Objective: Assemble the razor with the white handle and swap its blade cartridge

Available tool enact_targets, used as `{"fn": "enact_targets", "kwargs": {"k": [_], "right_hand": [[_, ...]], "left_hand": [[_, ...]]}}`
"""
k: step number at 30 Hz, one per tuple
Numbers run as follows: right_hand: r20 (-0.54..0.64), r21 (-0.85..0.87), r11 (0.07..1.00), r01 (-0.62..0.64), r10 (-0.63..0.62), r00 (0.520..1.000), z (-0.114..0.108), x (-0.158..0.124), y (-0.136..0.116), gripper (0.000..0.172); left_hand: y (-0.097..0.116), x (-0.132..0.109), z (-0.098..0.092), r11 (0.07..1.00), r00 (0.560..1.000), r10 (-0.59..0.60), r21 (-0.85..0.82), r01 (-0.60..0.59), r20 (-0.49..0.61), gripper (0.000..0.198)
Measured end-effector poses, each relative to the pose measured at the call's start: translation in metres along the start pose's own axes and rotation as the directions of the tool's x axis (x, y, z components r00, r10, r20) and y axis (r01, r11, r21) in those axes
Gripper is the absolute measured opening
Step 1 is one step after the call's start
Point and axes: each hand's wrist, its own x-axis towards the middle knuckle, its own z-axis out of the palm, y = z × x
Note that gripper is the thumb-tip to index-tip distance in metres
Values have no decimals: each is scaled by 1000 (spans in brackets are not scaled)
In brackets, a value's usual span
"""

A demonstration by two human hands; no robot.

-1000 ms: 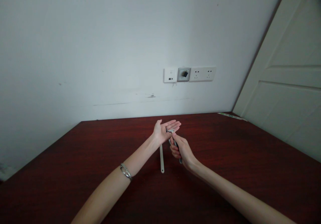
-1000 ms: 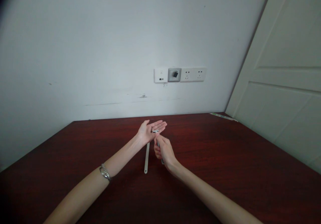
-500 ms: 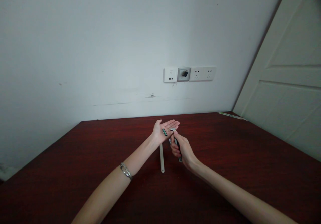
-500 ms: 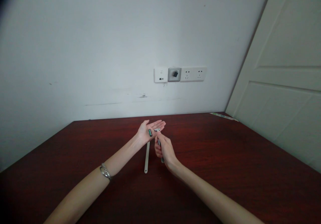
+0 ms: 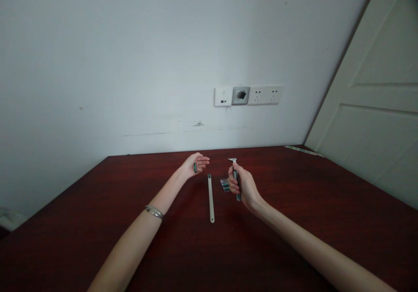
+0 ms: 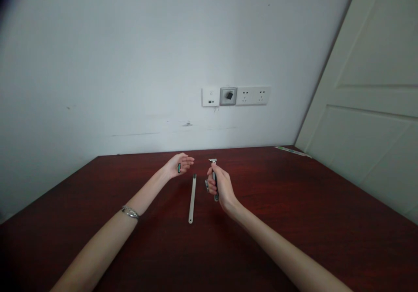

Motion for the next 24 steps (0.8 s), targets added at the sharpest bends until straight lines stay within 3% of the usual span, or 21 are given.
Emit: {"fn": "enact_targets", "kwargs": {"k": [6,15,24], "right_hand": [[10,0,1000,0,0,1000,-1,0,-1,35],[14,-2,1000,2,-2,1000,-4,2,0,31],[22,-23,1000,4,-4,1000,-3,2,1,30]], "left_hand": [[-12,7,-23,996,993,78,43,-74,-93,24],[-30,13,-19,970,971,218,127,-205,-100,26],[-30,12,-24,935,921,352,109,-338,-164,23]]}}
